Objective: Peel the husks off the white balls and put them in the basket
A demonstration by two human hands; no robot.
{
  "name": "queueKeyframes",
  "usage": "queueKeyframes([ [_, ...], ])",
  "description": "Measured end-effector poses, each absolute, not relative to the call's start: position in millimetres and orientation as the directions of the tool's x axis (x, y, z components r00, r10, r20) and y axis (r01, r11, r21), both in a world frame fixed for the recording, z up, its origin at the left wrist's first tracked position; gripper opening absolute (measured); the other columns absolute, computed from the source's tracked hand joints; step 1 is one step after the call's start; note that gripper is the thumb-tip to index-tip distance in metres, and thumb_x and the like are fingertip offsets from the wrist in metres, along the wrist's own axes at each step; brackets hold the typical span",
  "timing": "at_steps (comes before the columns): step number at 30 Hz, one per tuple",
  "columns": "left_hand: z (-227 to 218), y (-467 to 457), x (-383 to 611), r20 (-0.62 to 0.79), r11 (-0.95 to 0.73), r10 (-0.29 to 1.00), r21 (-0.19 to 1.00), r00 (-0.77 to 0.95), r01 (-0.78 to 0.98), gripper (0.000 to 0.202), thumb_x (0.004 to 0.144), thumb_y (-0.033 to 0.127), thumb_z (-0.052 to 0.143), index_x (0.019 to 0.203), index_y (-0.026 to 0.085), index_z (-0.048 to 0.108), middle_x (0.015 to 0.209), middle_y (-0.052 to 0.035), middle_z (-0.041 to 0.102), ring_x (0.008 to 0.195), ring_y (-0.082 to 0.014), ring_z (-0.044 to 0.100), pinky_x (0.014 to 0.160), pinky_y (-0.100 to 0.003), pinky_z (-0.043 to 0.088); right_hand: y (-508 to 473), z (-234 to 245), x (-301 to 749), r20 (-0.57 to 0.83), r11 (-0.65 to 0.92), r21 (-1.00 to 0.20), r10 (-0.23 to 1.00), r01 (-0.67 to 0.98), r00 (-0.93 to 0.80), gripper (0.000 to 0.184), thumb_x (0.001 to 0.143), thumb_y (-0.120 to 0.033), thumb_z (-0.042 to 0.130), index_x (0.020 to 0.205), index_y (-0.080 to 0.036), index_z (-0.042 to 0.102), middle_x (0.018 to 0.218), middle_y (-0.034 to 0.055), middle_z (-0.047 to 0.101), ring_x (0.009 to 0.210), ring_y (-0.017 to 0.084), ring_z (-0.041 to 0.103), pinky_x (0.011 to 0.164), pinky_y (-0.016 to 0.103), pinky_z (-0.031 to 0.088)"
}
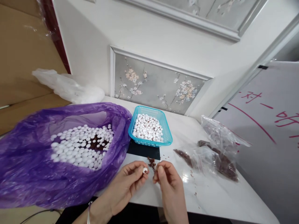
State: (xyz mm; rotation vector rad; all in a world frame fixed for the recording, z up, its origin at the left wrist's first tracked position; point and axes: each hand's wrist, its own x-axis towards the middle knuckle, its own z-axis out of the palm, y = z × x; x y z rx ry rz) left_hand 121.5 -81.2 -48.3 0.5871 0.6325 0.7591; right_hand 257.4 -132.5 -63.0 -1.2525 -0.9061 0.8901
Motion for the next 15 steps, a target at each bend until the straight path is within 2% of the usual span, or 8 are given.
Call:
queueKeyframes([
  [5,-48.9,-82.9,120.4,-0.228,0.506,0.796,0.76,0.561,-0.409,0.013,0.069,0.019,0.077,0.08,0.018,0.071,0.082,-0.0004,0.063,0.078,-0.0098,0.056,0.074,-0.016,0.046,-134.6,-66.0,267.3,0.106,0.083,-0.994,0.896,0.072,0.431,0.02,0.091,-0.036,0.05,0.079,-0.021,0.055,0.064,-0.0047,0.049,0.062,0.012,0.046,0.062,0.022,0.038],
  [12,-55.3,-85.8,121.9,-0.16,0.358,0.875,0.848,0.457,-0.39,0.011,0.068,0.02,0.077,0.079,0.022,0.075,0.086,-0.0007,0.067,0.085,-0.0132,0.055,0.079,-0.02,0.044,-133.3,-76.6,268.5,0.132,0.063,-0.983,0.892,0.171,0.431,0.021,0.089,-0.039,0.049,0.081,-0.02,0.056,0.064,-0.0038,0.05,0.061,0.013,0.048,0.06,0.022,0.04],
  [15,-58.6,-87.5,121.5,-0.154,0.331,0.896,0.857,0.417,-0.394,0.01,0.065,0.021,0.079,0.074,0.021,0.075,0.082,-0.0011,0.069,0.084,-0.0139,0.057,0.08,-0.021,0.044,-132.8,-79.8,277.2,0.135,-0.002,-0.963,0.861,0.269,0.49,0.023,0.089,-0.041,0.047,0.087,-0.021,0.058,0.063,-0.0038,0.049,0.059,0.014,0.049,0.058,0.023,0.041],
])
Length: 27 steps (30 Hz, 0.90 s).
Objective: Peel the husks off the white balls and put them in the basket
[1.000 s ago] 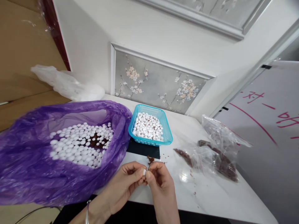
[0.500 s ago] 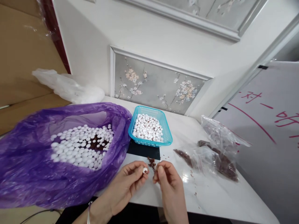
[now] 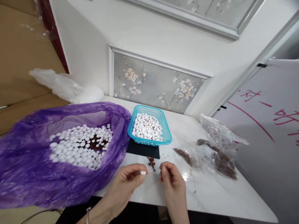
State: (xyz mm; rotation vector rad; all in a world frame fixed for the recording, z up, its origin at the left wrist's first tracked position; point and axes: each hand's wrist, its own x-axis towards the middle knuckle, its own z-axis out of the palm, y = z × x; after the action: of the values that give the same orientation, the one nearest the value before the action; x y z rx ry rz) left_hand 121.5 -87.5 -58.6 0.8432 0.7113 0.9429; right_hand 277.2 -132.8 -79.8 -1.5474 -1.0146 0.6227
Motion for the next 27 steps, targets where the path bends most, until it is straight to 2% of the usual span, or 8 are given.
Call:
queueKeyframes([
  [7,-50.4,-78.6,128.8,-0.261,0.395,0.905,0.808,0.336,-0.437,0.02,0.063,0.026,0.08,0.082,0.021,0.075,0.078,-0.0001,0.07,0.077,-0.0108,0.059,0.076,-0.02,0.046,-129.3,-85.6,282.9,0.253,-0.061,-0.799,0.869,0.599,0.425,0.017,0.088,-0.031,0.047,0.091,-0.022,0.062,0.088,0.0033,0.063,0.078,0.019,0.061,0.073,0.029,0.046],
  [11,-24.2,-49.4,146.3,-0.085,0.172,0.968,0.91,0.235,-0.377,0.031,0.071,0.029,0.074,0.1,0.019,0.072,0.099,-0.0051,0.072,0.095,-0.0172,0.062,0.089,-0.027,0.046,-125.4,-88.5,274.1,0.287,-0.113,-0.658,0.877,0.744,0.386,0.017,0.087,-0.025,0.047,0.085,-0.022,0.064,0.085,0.003,0.064,0.073,0.02,0.062,0.069,0.031,0.046],
  [15,0.8,-19.6,164.8,0.099,-0.033,0.966,0.964,0.239,-0.265,0.055,0.08,0.027,0.063,0.132,0.016,0.05,0.143,-0.0132,0.046,0.128,-0.0247,0.044,0.106,-0.037,0.034,-124.9,-93.7,271.3,0.303,-0.124,-0.604,0.878,0.787,0.371,0.022,0.089,-0.024,0.043,0.081,-0.022,0.064,0.084,0.0043,0.064,0.073,0.021,0.063,0.065,0.032,0.045],
  [17,6.3,-13.6,167.4,0.113,-0.051,0.958,0.971,0.263,-0.232,0.065,0.081,0.027,0.062,0.14,0.017,0.038,0.152,-0.0136,0.028,0.136,-0.0258,0.032,0.11,-0.04,0.028,-125.3,-96.6,271.7,0.324,-0.111,-0.583,0.877,0.805,0.355,0.024,0.09,-0.026,0.041,0.082,-0.022,0.064,0.084,0.0051,0.064,0.074,0.022,0.062,0.065,0.033,0.045],
  [19,8.3,-15.1,162.1,0.135,-0.078,0.954,0.974,0.267,-0.213,0.066,0.081,0.027,0.062,0.141,0.02,0.037,0.154,-0.0102,0.024,0.139,-0.0245,0.025,0.112,-0.039,0.023,-125.7,-99.4,272.9,0.36,-0.085,-0.547,0.874,0.833,0.326,0.027,0.091,-0.03,0.038,0.082,-0.023,0.063,0.083,0.0051,0.063,0.074,0.023,0.062,0.064,0.032,0.045],
  [23,11.8,-26.8,123.0,0.237,-0.238,0.925,0.971,0.297,-0.033,0.048,0.081,0.028,0.058,0.129,0.023,0.054,0.142,-0.0064,0.049,0.13,-0.0249,0.043,0.107,-0.036,0.034,-127.9,-102.7,277.0,0.412,-0.032,-0.547,0.86,0.836,0.302,0.028,0.093,-0.034,0.036,0.083,-0.023,0.059,0.083,0.004,0.064,0.07,0.02,0.062,0.06,0.029,0.045],
  [25,14.6,-29.2,91.7,0.306,-0.384,0.903,0.89,0.3,0.246,0.034,0.082,0.029,0.056,0.113,0.023,0.067,0.125,-0.0067,0.064,0.116,-0.0265,0.056,0.099,-0.036,0.041,-130.3,-102.9,278.6,0.402,-0.061,-0.605,0.838,0.794,0.37,0.025,0.092,-0.037,0.037,0.084,-0.024,0.057,0.078,0.0022,0.064,0.065,0.018,0.061,0.059,0.028,0.045],
  [27,15.8,-27.8,59.3,0.308,-0.424,0.905,0.719,0.294,0.55,0.028,0.081,0.029,0.053,0.101,0.023,0.072,0.109,-0.0057,0.071,0.102,-0.0267,0.063,0.094,-0.038,0.044,-132.7,-102.6,278.7,0.367,-0.108,-0.666,0.814,0.738,0.451,0.024,0.091,-0.04,0.039,0.084,-0.024,0.056,0.07,0.0,0.063,0.059,0.018,0.06,0.058,0.027,0.045],
])
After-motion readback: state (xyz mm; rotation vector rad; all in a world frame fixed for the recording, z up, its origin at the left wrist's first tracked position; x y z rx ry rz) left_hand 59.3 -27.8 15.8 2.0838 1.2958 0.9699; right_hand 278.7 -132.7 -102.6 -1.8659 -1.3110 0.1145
